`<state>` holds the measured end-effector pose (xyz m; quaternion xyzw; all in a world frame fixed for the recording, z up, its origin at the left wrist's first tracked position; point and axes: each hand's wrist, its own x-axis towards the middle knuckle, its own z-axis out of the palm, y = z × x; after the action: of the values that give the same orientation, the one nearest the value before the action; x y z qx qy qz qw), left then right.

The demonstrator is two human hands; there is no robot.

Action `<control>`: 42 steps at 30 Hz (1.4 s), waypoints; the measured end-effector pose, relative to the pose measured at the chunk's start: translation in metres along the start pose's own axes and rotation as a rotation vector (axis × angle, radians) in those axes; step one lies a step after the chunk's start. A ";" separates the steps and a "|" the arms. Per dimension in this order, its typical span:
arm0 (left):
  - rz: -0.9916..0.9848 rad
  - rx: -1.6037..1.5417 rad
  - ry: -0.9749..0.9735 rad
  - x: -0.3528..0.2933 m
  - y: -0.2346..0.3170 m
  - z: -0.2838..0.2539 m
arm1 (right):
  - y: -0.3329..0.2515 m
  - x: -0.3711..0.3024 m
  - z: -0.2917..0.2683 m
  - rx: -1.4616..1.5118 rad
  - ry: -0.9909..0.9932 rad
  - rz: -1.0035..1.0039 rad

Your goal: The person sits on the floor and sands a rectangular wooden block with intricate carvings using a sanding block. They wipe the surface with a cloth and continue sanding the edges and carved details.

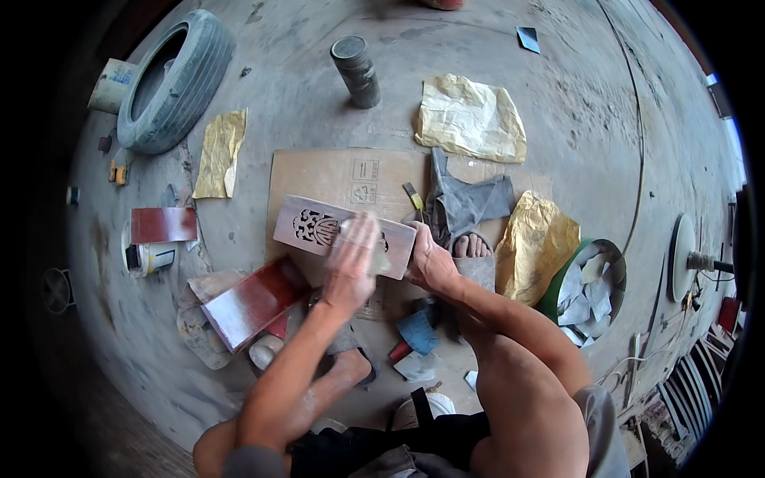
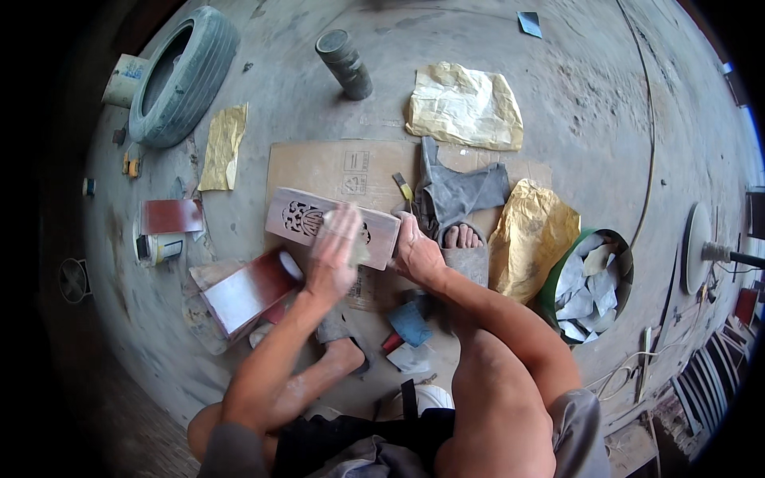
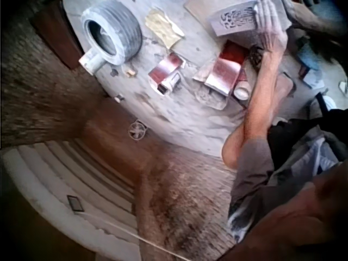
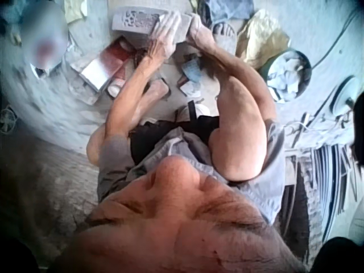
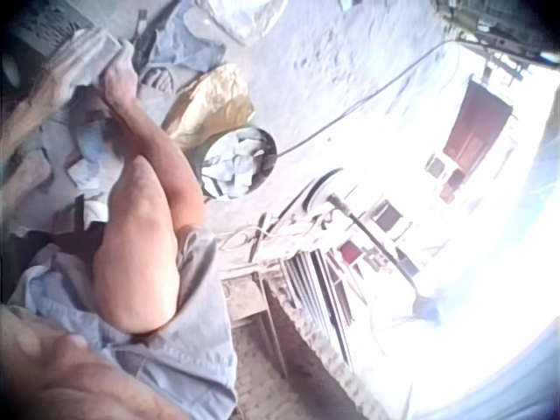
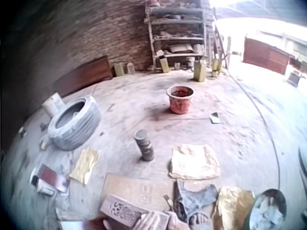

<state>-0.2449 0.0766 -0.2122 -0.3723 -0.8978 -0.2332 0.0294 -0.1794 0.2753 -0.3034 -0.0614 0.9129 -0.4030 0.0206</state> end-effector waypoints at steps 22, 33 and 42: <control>0.043 -0.078 -0.059 -0.019 0.067 0.047 | 0.028 -0.006 -0.004 0.008 -0.054 -0.001; 0.078 -0.027 -0.111 -0.038 0.039 0.020 | 0.011 -0.003 0.003 0.018 -0.078 0.088; 0.115 -0.018 -0.130 -0.048 0.045 0.025 | 0.021 -0.005 0.006 -0.002 -0.075 0.093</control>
<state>-0.1770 0.0841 -0.2279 -0.4378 -0.8729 -0.2144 -0.0188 -0.1756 0.2859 -0.3231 -0.0340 0.9138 -0.3981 0.0734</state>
